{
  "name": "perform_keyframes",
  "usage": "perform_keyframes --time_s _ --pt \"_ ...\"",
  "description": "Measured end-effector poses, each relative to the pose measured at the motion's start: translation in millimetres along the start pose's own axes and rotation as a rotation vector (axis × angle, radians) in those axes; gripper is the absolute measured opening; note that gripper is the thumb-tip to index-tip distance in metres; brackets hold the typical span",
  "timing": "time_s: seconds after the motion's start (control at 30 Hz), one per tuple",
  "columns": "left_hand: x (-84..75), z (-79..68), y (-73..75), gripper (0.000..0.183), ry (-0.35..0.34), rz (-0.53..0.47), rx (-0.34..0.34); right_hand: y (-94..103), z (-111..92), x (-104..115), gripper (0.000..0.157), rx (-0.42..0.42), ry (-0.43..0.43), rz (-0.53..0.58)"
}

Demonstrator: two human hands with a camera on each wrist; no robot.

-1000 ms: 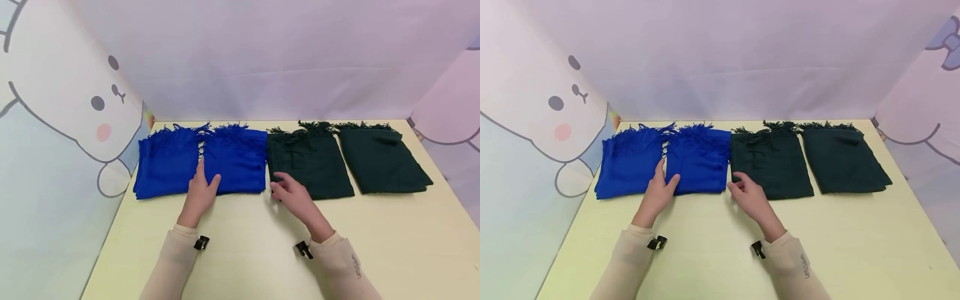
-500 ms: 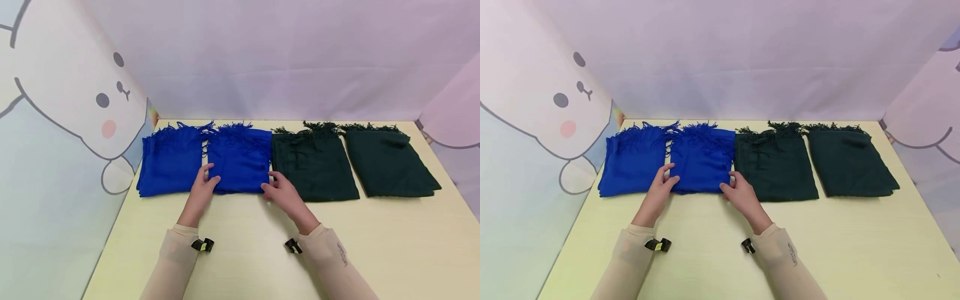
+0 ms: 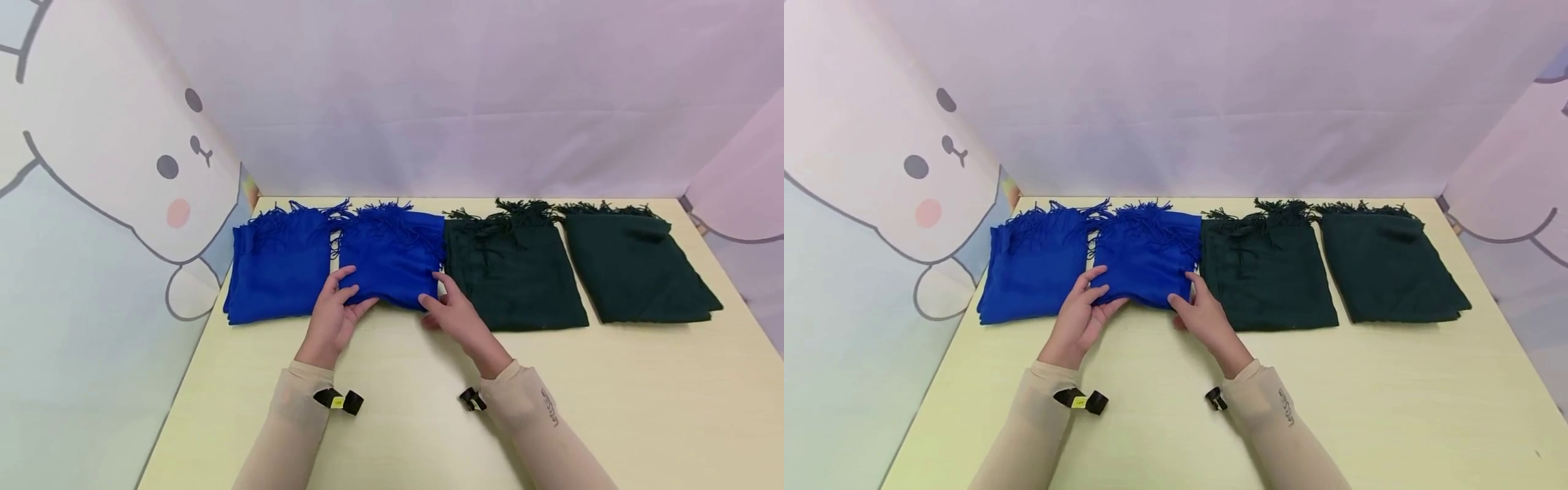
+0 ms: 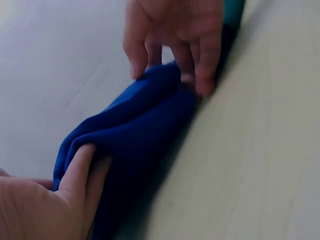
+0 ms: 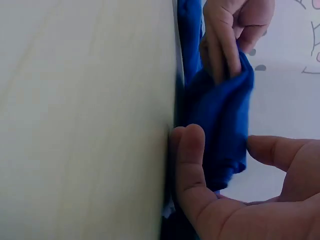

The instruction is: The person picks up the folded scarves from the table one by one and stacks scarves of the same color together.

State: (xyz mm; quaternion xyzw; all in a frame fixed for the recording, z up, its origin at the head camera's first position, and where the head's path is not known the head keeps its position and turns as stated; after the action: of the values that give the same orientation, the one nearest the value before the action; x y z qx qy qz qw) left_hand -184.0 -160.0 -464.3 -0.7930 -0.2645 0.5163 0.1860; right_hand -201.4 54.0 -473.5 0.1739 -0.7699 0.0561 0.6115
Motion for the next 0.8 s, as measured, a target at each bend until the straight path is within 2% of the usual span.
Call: perform_keyframes --time_s 0.07,0.2,0.3,0.37,0.47,0.63,0.8 --pt "0.5 -0.8 -0.4 0.048 0.008 -0.095 -0.003 -3.5 2.6 -2.1 0.070 0.011 -0.007 0.126" --pt "2.8 -1.3 -1.7 0.055 0.030 -0.197 0.004 -9.8 8.7 -5.4 0.071 0.011 -0.027 0.375" --pt "4.5 -0.2 -1.3 0.055 0.038 -0.215 0.011 -10.9 11.9 -4.2 0.068 -0.014 -0.015 0.486" --pt "4.4 -0.2 -0.1 0.052 0.030 -0.172 0.020 -10.6 12.6 -2.3 0.065 -0.034 0.001 0.521" --pt "3.7 -0.1 3.9 0.043 0.025 -0.056 0.027 -8.6 12.3 0.8 0.060 -0.064 0.030 0.507" --pt "3.0 -3.6 12.5 0.037 0.052 0.131 0.026 -1.2 7.1 2.2 0.050 -0.112 0.043 0.378" --pt "3.8 -11.8 18.1 0.038 0.086 0.259 0.028 1.2 0.4 1.9 0.042 -0.093 0.054 0.266"
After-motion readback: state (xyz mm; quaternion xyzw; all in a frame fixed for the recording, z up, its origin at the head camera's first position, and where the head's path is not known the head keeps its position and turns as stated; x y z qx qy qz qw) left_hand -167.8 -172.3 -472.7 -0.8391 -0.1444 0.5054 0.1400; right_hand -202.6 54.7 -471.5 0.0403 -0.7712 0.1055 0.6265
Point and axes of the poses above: each hand's wrist, its own z-axis towards the middle knuckle, its own y-axis out of the back of the hand, x = y × z, the point moved 8 cm from there along z, towards the middle knuckle, and after that the axes turned 6 degrees about y, right-handed, at the moved point
